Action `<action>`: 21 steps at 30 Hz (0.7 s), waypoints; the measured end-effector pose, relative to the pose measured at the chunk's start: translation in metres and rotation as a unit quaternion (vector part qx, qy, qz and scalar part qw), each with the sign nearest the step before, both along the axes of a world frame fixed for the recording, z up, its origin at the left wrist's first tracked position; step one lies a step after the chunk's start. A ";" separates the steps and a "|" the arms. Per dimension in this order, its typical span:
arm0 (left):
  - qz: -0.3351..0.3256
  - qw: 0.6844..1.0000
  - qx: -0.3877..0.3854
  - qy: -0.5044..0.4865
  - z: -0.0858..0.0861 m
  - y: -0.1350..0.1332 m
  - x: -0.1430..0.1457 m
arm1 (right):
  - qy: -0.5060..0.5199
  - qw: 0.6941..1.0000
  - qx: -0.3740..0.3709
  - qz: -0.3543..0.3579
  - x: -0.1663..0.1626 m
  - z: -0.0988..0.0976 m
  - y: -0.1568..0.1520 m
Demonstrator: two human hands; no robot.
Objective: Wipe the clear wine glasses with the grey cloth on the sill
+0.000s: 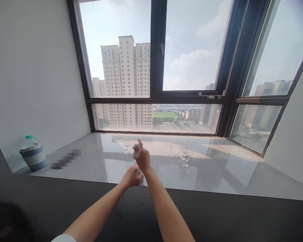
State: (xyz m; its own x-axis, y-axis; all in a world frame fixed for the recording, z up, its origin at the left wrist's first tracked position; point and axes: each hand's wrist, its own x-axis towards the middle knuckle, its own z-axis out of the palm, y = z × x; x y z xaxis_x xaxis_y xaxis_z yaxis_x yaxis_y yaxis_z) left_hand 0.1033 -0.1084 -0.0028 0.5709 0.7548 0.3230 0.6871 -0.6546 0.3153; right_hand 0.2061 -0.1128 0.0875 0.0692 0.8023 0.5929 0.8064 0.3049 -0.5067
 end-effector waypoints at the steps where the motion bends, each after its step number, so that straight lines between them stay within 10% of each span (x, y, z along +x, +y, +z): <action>1: 0.004 1.000 0.014 0.001 -0.001 0.000 -0.001 | 0.041 0.999 0.026 -0.008 0.002 0.002 -0.001; 8: 0.031 0.998 0.034 -0.032 -0.013 0.009 -0.007 | 0.239 0.958 0.014 -0.157 0.029 -0.014 0.000; 14: 0.008 0.994 0.062 -0.085 -0.018 0.017 -0.005 | 0.212 0.958 -0.143 -0.129 0.019 -0.073 -0.001; 21: 0.025 0.993 0.034 -0.110 -0.017 0.018 -0.006 | 0.196 0.960 -0.156 -0.128 0.000 -0.081 -0.009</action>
State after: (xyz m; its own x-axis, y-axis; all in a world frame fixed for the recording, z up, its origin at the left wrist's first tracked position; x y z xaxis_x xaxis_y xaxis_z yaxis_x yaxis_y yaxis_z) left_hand 0.0972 -0.0908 -0.0198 0.4431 0.7526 0.4871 0.6393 -0.6462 0.4169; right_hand 0.2063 -0.1222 0.0064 0.4573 0.8630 0.2149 0.5628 -0.0937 -0.8213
